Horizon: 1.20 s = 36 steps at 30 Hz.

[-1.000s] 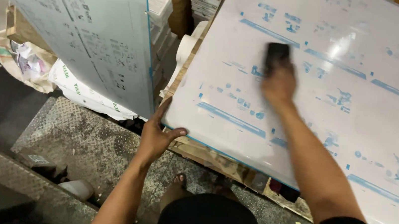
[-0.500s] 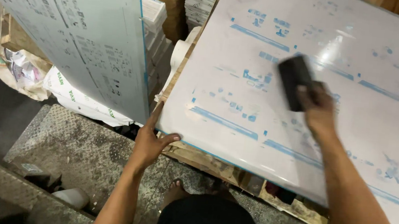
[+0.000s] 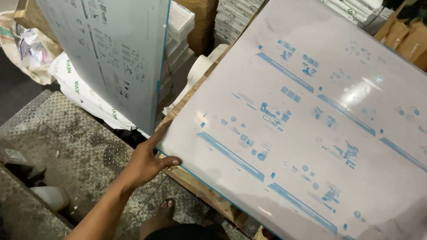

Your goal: Cleaning a large metal printing plate with a sponge and a solution in an industrial setting.

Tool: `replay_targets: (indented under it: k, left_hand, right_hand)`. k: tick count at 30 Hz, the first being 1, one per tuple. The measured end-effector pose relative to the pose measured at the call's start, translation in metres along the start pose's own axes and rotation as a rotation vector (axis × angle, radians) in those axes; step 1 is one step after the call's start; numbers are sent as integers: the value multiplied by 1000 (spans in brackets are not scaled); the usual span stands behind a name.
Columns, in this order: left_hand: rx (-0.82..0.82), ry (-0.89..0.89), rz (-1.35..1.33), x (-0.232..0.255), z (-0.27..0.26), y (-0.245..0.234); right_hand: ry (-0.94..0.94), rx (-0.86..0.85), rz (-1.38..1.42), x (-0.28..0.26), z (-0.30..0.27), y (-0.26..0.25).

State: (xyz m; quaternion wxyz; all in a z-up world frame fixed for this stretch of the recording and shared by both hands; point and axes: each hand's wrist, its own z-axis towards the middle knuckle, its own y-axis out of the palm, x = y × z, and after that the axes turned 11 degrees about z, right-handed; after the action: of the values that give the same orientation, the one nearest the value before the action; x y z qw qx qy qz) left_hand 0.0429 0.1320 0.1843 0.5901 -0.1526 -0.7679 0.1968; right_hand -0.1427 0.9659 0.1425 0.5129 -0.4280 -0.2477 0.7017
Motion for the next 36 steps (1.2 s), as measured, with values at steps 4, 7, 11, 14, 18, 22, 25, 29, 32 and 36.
replay_targets:
  k: [4,7,11,14,18,22,25,29,32,36]
  left_hand:
    - [26,13,-55,-2,2,4]
    - [48,54,15,-6,2,4]
    - [35,68,-35,-9,3,5]
    - [47,86,-32,-12,0,5]
    - [41,85,-74,-7,-6,3]
    - [-9,181,-28,-12,-7,-3]
    - [-77,79,-254,-21,2,-13]
    - [7,-77,-84,19,31,-26]
    - [-3,-190,-18,65,54,-26]
    - [6,-335,11,96,85,-17]
  right_hand:
    - [87,-27,-28,-26,48,138]
    - [127,-40,-33,-205,98,204]
    - [-233,-243,321,-461,78,257]
    - [-471,-474,532,-600,13,235]
    - [-441,-906,786,-645,-29,168]
    - [164,-822,984,-545,0,120]
    - [325,-442,969,-410,23,73]
    - [436,113,715,-169,18,2]
    - [418,268,324,-33,-5,-63]
    - [124,257,-548,91,-24,-103]
